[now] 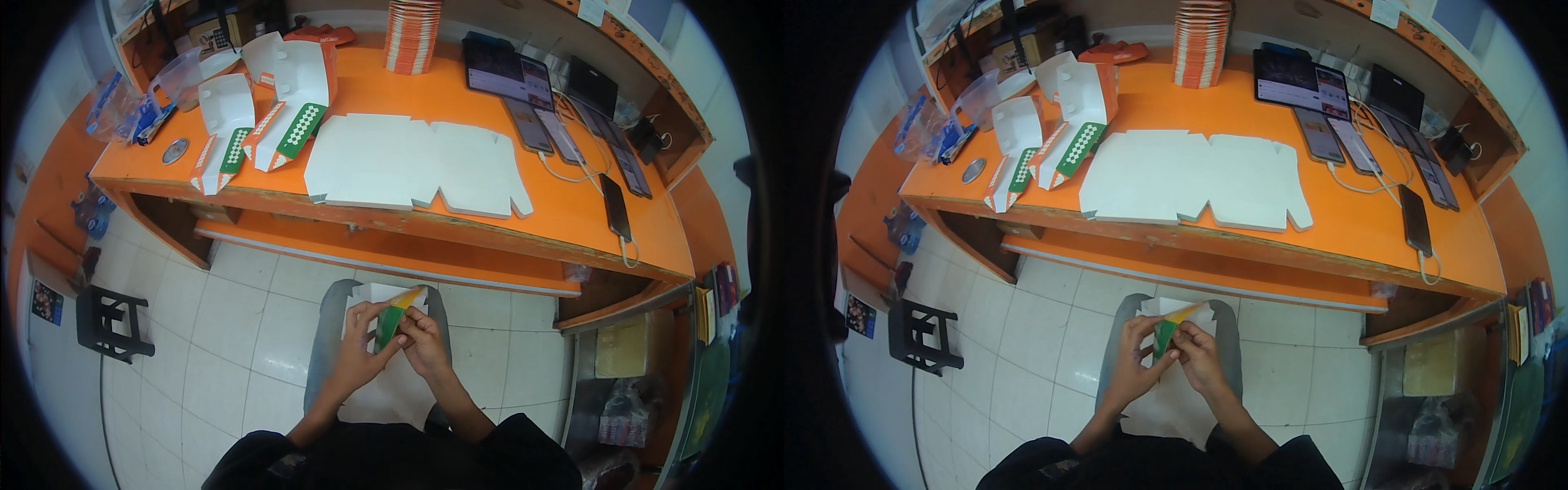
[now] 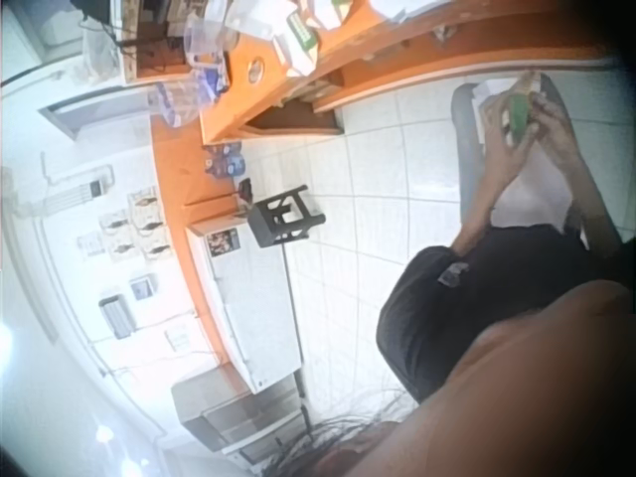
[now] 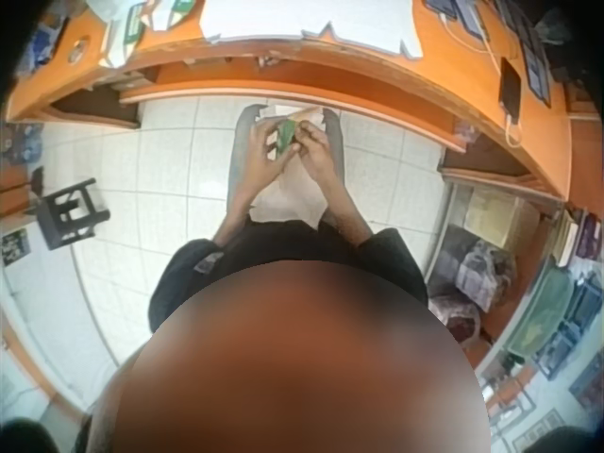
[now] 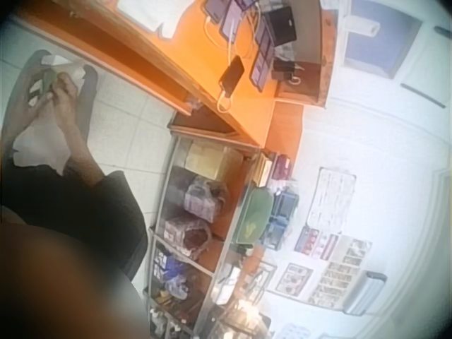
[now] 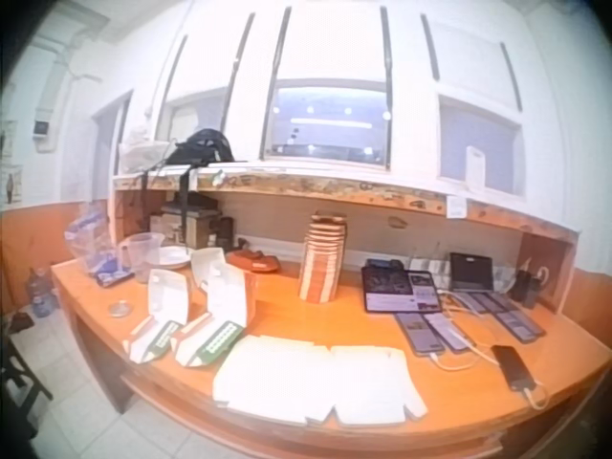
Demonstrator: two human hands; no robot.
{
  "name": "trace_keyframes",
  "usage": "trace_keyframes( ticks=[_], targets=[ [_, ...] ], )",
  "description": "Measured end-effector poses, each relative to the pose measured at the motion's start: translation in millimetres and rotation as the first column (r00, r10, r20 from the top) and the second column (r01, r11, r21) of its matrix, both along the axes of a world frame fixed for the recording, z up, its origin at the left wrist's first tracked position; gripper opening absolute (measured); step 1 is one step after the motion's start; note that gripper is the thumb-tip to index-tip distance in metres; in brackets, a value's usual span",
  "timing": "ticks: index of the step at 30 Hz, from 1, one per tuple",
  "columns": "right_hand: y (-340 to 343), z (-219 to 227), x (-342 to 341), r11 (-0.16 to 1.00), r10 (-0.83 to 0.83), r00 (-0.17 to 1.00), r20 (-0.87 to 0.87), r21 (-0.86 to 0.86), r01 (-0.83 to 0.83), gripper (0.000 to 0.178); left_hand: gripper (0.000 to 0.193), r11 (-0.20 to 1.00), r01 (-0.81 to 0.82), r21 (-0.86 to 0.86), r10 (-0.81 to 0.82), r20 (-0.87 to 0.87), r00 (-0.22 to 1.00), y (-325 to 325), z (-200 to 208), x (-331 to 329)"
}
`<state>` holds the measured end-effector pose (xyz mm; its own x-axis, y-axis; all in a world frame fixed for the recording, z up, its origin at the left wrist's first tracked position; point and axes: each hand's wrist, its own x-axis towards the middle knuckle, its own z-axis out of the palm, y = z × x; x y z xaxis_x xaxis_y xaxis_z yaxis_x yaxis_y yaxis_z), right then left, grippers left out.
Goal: The person folds flat white paper sheets into small rectangular boxes by hand, then applies colored patterned tape to the edges. They repeat this process multiple times, placing finished boxes on the orange desk.
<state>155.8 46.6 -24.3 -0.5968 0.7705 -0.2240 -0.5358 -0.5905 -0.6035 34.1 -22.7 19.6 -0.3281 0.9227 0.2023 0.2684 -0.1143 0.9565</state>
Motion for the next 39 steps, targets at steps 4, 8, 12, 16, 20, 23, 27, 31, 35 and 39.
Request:
trace_keyframes(
  ticks=[4, 8, 12, 16, 20, 23, 27, 31, 35, 39],
  targets=[
    [-2.1, 11.7, -8.3, 0.987, -0.061, 0.992, 0.108, 0.152, 0.044, 0.013, 0.035, 0.997, 0.069, -0.045, -0.062, 0.131, 0.989, 4.2, -6.0, 0.4],
    [-7.2, 31.8, -4.6, 0.874, -0.270, 0.905, 0.329, 0.478, 0.087, 0.014, 0.027, 0.982, -0.102, -0.158, 0.117, 0.091, 0.989, 6.8, -12.4, -9.0],
    [2.9, 42.4, 6.3, 0.449, -0.797, 0.573, 0.191, 0.821, 0.353, 0.024, 0.022, 0.958, -0.282, 0.057, 0.276, 0.091, 0.957, 16.8, -16.9, -31.3],
    [17.3, 36.5, 19.9, 0.513, -0.770, 0.482, 0.419, 0.855, 0.078, 0.029, 0.022, 0.965, -0.261, -0.030, 0.262, 0.076, 0.962, 18.7, -14.1, -48.4],
    [10.5, 19.1, 16.3, 0.814, -0.481, 0.766, 0.426, 0.541, 0.211, 0.030, 0.028, 0.949, -0.300, 0.100, 0.316, -0.316, 0.895, 27.0, -6.9, -52.0],
    [1.1, 8.3, 5.1, 0.736, -0.611, 0.711, 0.349, 0.582, 0.346, 0.029, 0.032, 0.930, -0.300, 0.212, 0.366, -0.471, 0.803, 24.9, -2.7, -41.6],
    [-16.0, 4.2, -2.7, 0.792, -0.534, 0.729, 0.429, 0.554, 0.255, 0.027, 0.039, 0.993, -0.077, 0.095, 0.080, -0.031, 0.996, 25.9, -7.3, -13.6],
    [-25.1, 3.6, -8.9, 0.725, -0.537, 0.750, 0.386, 0.666, 0.176, 0.022, 0.038, 0.979, -0.155, 0.132, 0.119, 0.249, 0.961, 40.9, -18.8, 2.1],
    [-22.1, 4.5, -3.0, 0.680, -0.556, 0.714, 0.426, 0.727, 0.096, 0.017, 0.023, 0.986, -0.131, 0.101, 0.103, 0.243, 0.964, 42.9, -21.2, -1.1],
    [-15.7, 2.3, 1.1, 0.696, -0.536, 0.696, 0.478, 0.717, 0.044, 0.014, 0.013, 0.993, -0.086, 0.083, 0.076, 0.114, 0.991, 40.5, -17.8, 0.3]
  ],
)
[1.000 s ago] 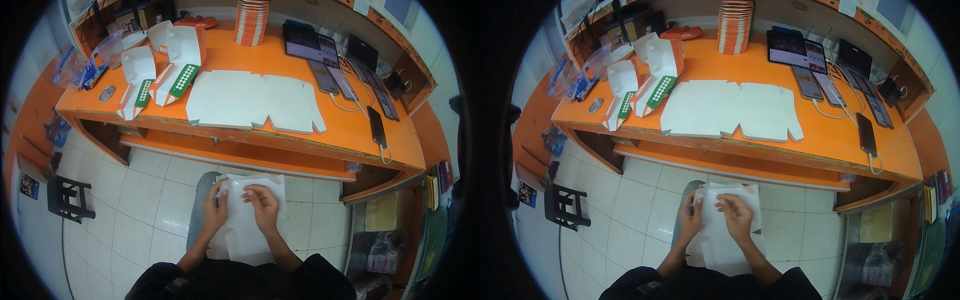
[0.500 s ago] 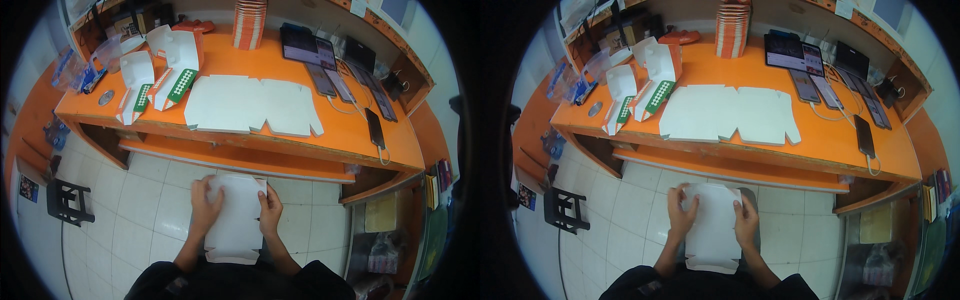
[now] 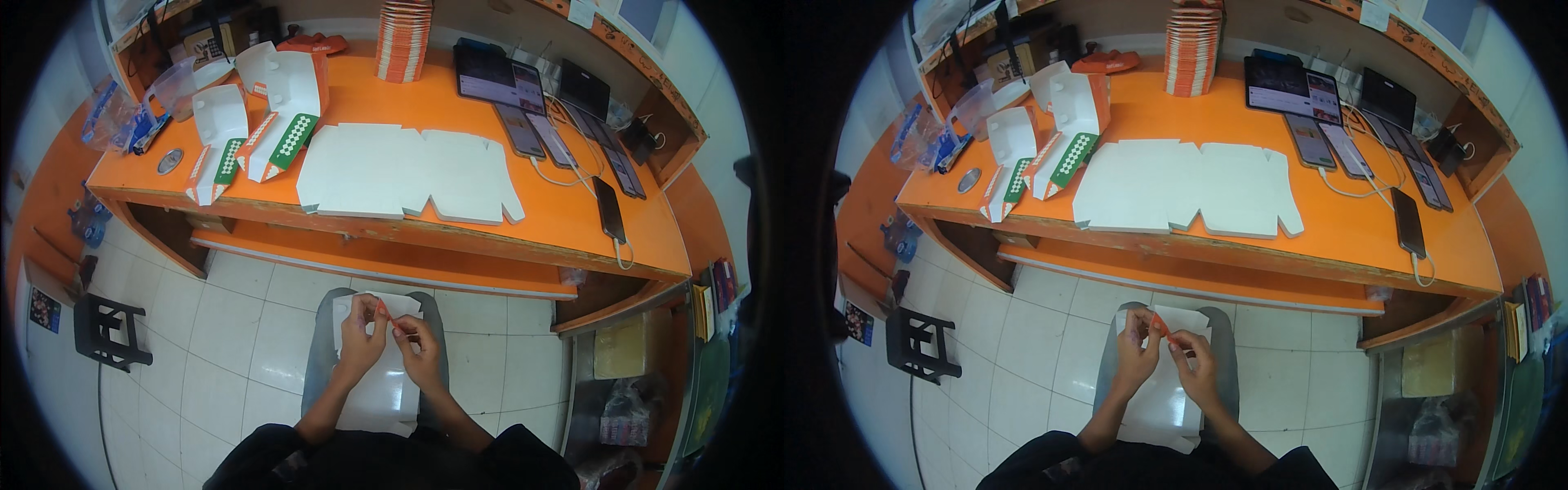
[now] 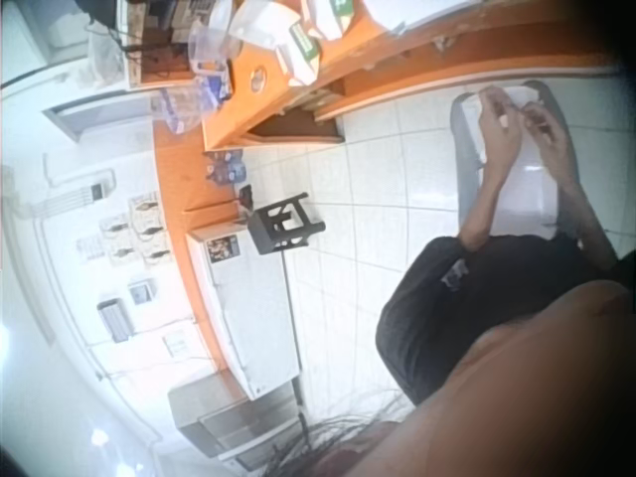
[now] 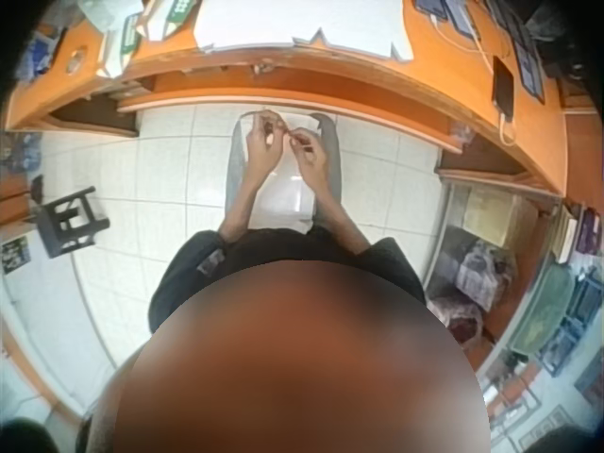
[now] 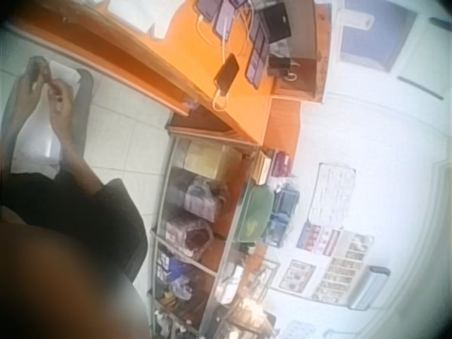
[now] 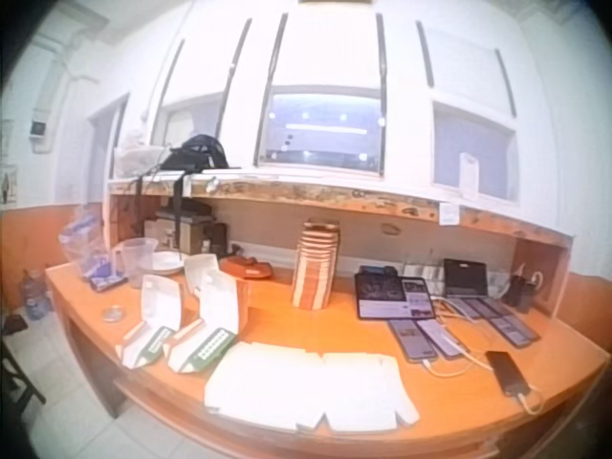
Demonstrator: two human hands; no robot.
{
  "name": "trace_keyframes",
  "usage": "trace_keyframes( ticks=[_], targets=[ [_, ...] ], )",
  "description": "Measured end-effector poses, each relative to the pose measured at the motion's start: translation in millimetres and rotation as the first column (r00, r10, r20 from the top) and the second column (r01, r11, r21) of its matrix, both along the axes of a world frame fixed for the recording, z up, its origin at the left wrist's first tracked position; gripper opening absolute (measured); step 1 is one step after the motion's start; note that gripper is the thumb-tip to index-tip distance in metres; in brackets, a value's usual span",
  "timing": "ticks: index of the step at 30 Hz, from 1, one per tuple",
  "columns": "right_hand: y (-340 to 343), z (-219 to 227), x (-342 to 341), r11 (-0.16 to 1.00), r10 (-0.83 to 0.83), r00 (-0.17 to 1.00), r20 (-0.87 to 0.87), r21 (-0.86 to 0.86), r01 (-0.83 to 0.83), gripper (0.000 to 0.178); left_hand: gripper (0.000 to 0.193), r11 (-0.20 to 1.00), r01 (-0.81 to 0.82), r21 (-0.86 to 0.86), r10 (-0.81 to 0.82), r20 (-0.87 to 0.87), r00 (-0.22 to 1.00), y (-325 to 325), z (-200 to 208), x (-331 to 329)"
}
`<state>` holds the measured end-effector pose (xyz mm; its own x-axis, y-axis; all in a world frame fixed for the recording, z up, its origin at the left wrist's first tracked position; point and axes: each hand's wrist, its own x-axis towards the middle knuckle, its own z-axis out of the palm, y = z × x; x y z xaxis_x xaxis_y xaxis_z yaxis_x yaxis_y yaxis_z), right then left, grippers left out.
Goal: The person folds flat white paper sheets into small rectangular boxes by hand, then applies colored patterned tape to the edges. They repeat this process multiple times, placing finished boxes on the orange desk.
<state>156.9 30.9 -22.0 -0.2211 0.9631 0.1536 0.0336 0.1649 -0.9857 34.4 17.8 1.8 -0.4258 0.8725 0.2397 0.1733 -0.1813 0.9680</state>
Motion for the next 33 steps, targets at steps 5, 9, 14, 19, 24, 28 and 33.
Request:
trace_keyframes(
  ticks=[5, 9, 14, 19, 24, 28, 33],
  targets=[
    [13.6, -7.8, 8.9, 0.999, -0.023, 0.999, -0.043, -0.049, 0.021, 0.014, 0.006, 0.997, -0.038, 0.063, 0.046, -0.132, 0.990, -7.9, -4.1, 5.5],
    [17.6, -11.5, 13.6, 0.978, -0.079, 0.973, -0.215, -0.205, 0.034, 0.014, 0.002, 0.999, 0.028, 0.039, -0.020, -0.183, 0.983, -16.5, -12.0, 4.5],
    [19.3, -9.3, 20.5, 0.956, -0.001, 0.972, -0.236, -0.286, -0.069, 0.012, 0.011, 0.995, 0.085, -0.047, -0.093, -0.229, 0.969, -25.4, -13.9, 10.6],
    [14.8, -7.6, 19.1, 0.951, 0.013, 0.963, -0.270, -0.295, -0.095, 0.011, 0.015, 0.998, 0.050, -0.046, -0.056, -0.135, 0.989, -29.7, -14.5, 17.8],
    [14.8, -9.6, 16.6, 0.946, 0.056, 0.966, -0.253, -0.295, -0.133, 0.008, 0.018, 1.000, -0.006, -0.014, 0.008, 0.090, 0.996, -28.5, -21.5, 23.5],
    [15.9, -8.9, 12.4, 0.967, 0.052, 0.931, -0.361, -0.213, -0.137, 0.019, 0.016, 0.999, -0.032, -0.018, 0.032, -0.015, 0.999, -32.1, -21.0, 21.9],
    [17.2, 0.1, 14.1, 0.974, 0.103, 0.943, -0.318, -0.162, -0.161, 0.023, 0.017, 0.998, -0.050, 0.045, 0.054, -0.090, 0.994, -33.1, -17.8, 20.4]
  ],
)
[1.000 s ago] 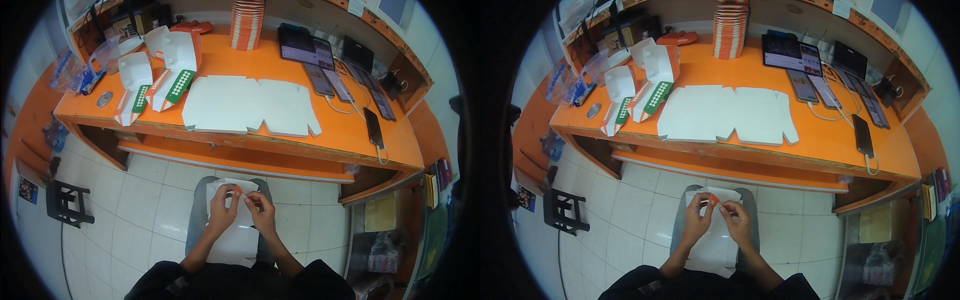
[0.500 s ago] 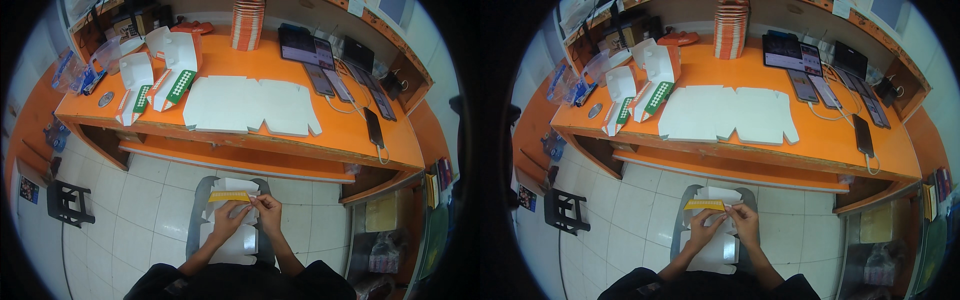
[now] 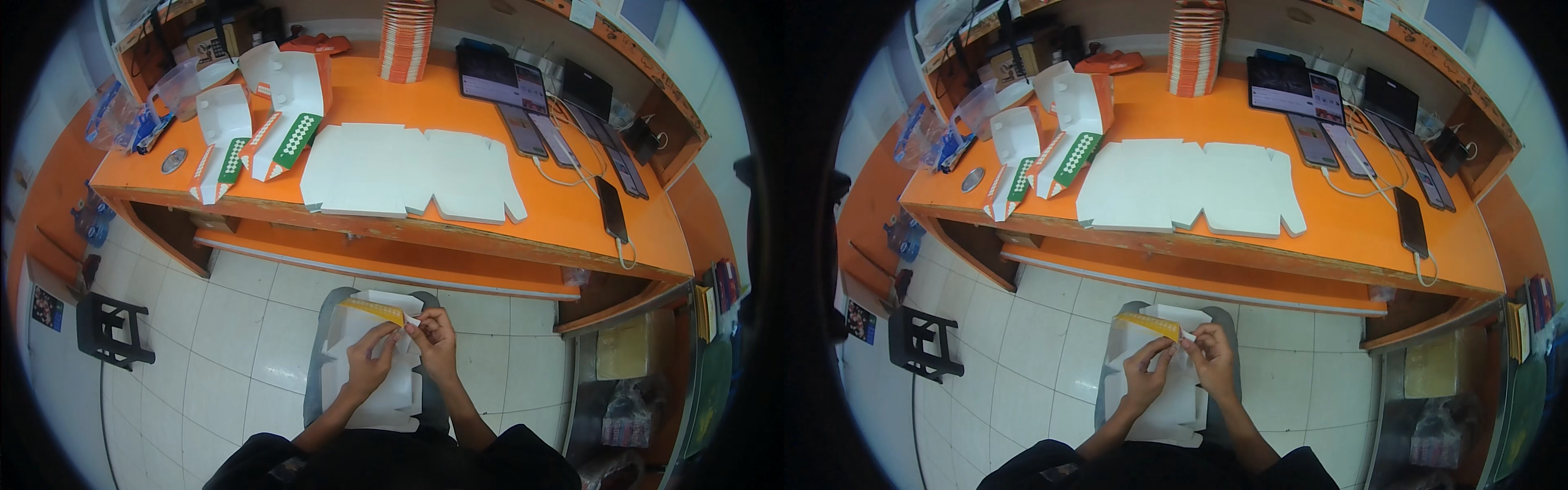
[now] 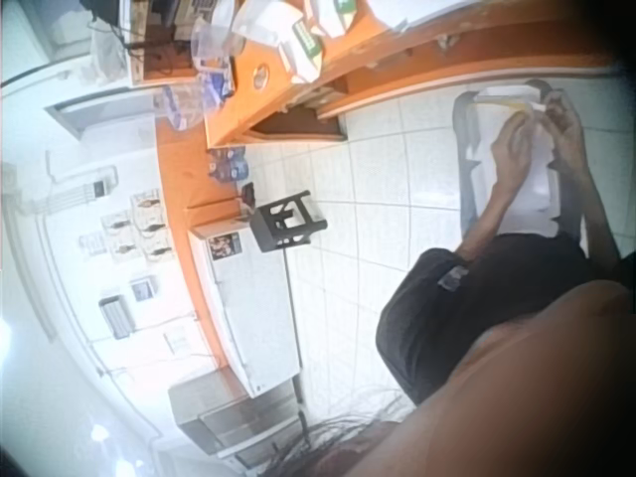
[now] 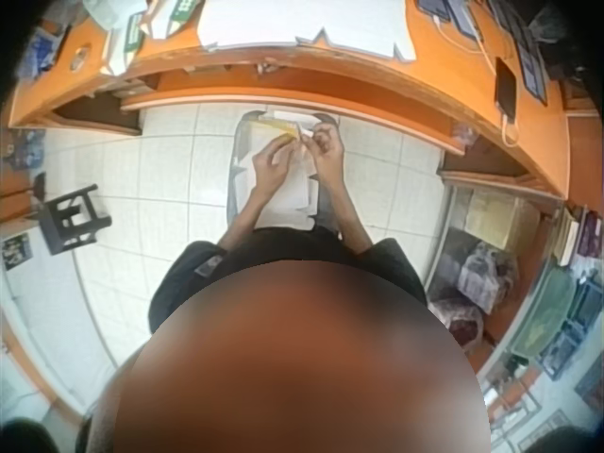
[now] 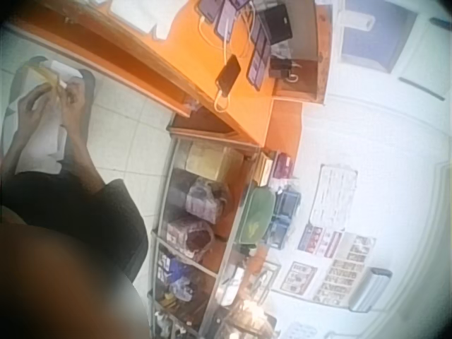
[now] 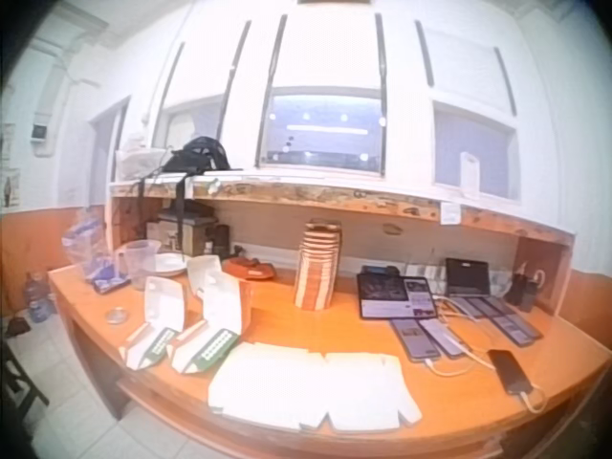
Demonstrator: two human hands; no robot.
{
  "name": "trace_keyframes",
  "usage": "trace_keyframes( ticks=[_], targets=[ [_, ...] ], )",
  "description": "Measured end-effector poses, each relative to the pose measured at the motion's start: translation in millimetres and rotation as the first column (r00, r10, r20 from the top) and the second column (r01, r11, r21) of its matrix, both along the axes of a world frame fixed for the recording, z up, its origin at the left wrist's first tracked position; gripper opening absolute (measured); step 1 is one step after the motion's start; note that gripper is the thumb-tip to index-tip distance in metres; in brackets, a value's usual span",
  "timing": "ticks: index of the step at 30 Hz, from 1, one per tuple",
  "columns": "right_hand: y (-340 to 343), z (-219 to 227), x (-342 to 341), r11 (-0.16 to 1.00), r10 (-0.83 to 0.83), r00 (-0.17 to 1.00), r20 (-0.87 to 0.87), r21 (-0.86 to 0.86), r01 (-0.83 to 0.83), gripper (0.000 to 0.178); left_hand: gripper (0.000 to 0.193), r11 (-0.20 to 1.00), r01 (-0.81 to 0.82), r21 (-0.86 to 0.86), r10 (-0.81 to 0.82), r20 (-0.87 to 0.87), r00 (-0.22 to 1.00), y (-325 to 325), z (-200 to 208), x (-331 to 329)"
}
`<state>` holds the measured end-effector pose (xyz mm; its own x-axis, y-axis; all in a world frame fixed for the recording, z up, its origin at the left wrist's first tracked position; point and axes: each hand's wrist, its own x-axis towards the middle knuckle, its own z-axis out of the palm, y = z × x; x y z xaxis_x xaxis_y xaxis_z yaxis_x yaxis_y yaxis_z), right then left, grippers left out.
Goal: The person folds flat white paper sheets into small rectangular boxes by hand, then applies colored patterned tape to the edges. They repeat this process multiple times, placing finished boxes on the orange desk.
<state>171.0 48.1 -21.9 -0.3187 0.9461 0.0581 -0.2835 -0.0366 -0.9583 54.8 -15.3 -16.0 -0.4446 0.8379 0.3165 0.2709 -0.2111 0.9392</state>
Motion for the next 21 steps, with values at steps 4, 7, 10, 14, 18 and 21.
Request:
trace_keyframes(
  ticks=[4, 7, 10, 14, 18, 21],
  targets=[
    [-5.0, 5.3, -1.7, 0.999, 0.016, 1.000, -0.023, -0.041, -0.017, 0.024, 0.016, 1.000, -0.009, -0.016, 0.009, 0.026, 1.000, 2.2, 1.1, -3.6],
    [-6.3, 5.8, -3.2, 0.998, -0.048, 0.998, 0.044, -0.041, 0.050, 0.023, 0.014, 1.000, 0.000, -0.010, 0.000, -0.023, 1.000, 1.7, 3.2, -7.0],
    [-5.7, 5.0, -2.9, 0.996, -0.067, 0.997, 0.043, -0.054, 0.070, 0.022, 0.013, 1.000, 0.011, 0.001, -0.011, -0.063, 0.998, 1.3, 5.0, -8.9],
    [-3.3, 4.4, 0.0, 0.995, -0.039, 0.999, 0.027, -0.092, 0.041, 0.021, 0.012, 0.999, 0.052, 0.003, -0.052, -0.048, 0.997, 3.3, 3.3, -11.3],
    [-2.5, 4.8, 1.2, 0.995, 0.006, 1.000, 0.016, -0.096, -0.005, 0.020, 0.012, 0.991, 0.136, -0.002, -0.132, 0.237, 0.962, 4.9, -0.2, -11.7],
    [-3.1, 5.5, 1.2, 0.994, 0.036, 0.999, 0.022, -0.107, -0.034, 0.019, 0.014, 0.985, 0.172, 0.026, -0.171, 0.331, 0.928, 5.3, -1.4, -11.4]
  ],
)
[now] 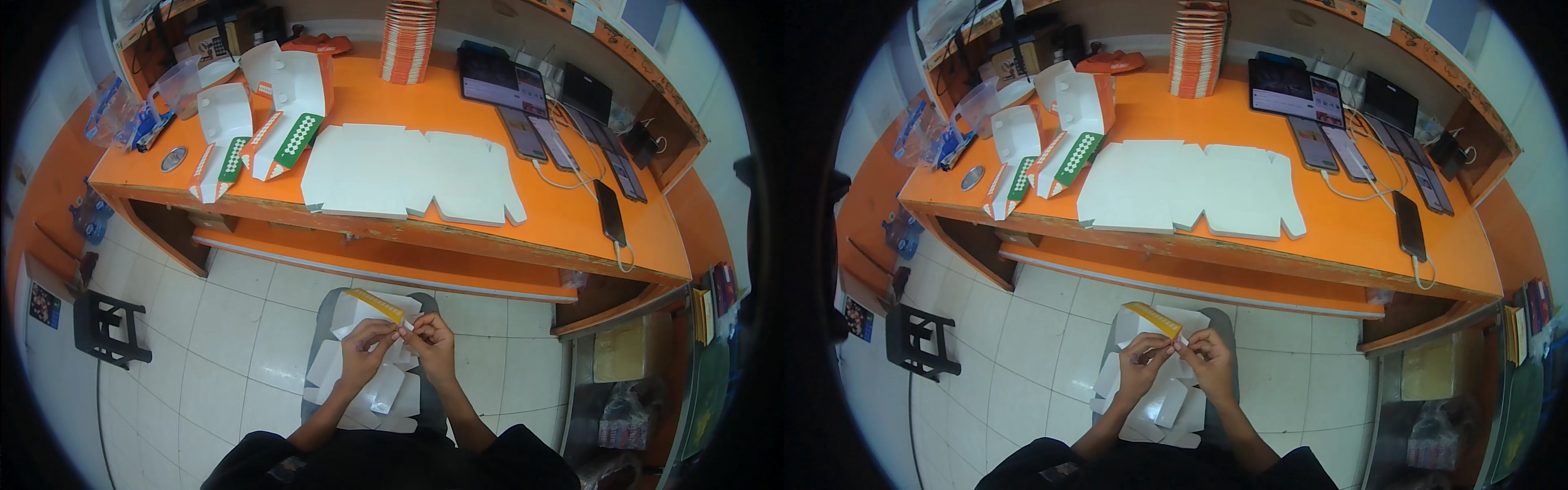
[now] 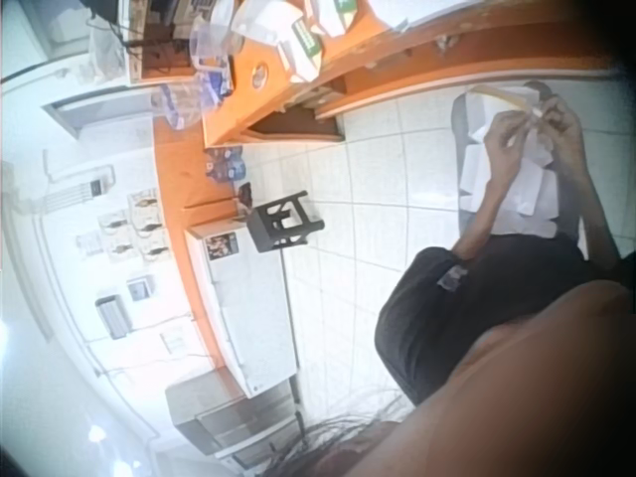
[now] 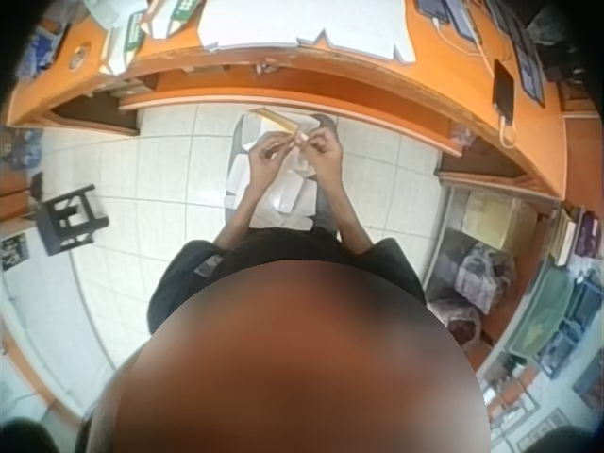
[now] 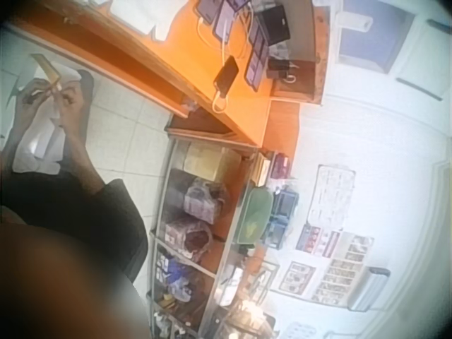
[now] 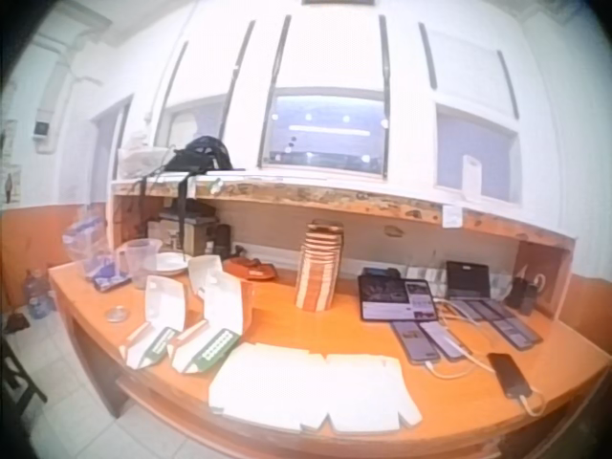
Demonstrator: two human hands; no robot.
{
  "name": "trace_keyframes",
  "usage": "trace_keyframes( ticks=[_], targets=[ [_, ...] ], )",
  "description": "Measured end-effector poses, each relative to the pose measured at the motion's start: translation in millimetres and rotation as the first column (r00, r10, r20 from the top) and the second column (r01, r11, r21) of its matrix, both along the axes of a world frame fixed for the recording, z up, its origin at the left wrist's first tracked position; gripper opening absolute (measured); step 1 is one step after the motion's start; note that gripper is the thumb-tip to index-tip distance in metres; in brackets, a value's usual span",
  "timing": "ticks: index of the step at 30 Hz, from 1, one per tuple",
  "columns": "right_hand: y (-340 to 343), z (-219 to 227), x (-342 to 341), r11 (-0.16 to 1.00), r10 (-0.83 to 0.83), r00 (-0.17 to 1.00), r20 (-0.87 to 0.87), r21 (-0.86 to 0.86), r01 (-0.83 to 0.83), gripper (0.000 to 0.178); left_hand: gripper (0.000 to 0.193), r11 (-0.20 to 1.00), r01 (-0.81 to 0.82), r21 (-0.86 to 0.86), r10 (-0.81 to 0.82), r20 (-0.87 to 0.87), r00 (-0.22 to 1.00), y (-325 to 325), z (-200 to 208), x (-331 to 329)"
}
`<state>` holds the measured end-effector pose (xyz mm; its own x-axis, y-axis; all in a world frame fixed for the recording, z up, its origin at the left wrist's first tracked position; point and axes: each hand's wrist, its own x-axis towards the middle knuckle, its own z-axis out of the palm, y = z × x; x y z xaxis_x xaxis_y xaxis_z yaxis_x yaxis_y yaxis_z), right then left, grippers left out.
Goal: The person folds flat white paper sheets into small rectangular boxes by hand, then applies colored patterned tape to the edges. They repeat this process multiple times, placing finished boxes on the orange desk.
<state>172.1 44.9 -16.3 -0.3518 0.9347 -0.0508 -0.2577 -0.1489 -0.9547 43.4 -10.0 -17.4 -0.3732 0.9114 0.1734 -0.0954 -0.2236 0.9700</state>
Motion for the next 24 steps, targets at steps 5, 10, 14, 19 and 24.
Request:
trace_keyframes(
  ticks=[5, 10, 14, 19, 24],
  targets=[
    [0.1, 2.1, 6.6, 0.990, 0.105, 0.991, -0.082, -0.085, -0.112, 0.017, 0.014, 1.000, -0.023, 0.005, 0.023, 0.049, 0.999, 0.2, -0.8, -3.1],
    [2.9, 1.2, 9.7, 0.990, 0.144, 0.986, -0.079, 0.001, -0.144, 0.018, 0.015, 0.999, 0.047, -0.017, -0.043, 0.190, 0.981, 1.5, -3.6, -5.7],
    [1.0, 1.2, 4.3, 0.988, 0.134, 0.984, -0.117, 0.090, -0.124, 0.019, 0.017, 0.999, -0.004, 0.054, -0.002, 0.125, 0.992, 1.8, -5.4, -4.0],
    [-1.5, 4.6, -0.2, 0.989, 0.136, 0.980, -0.142, 0.082, -0.126, 0.016, 0.016, 1.000, 0.007, -0.008, -0.007, 0.026, 1.000, -0.5, -4.4, -7.8],
    [-4.1, 2.8, -3.9, 0.996, 0.061, 0.993, -0.097, 0.070, -0.055, 0.013, 0.015, 1.000, 0.025, 0.009, -0.025, 0.057, 0.998, 0.0, -1.5, -4.0]
  ],
)
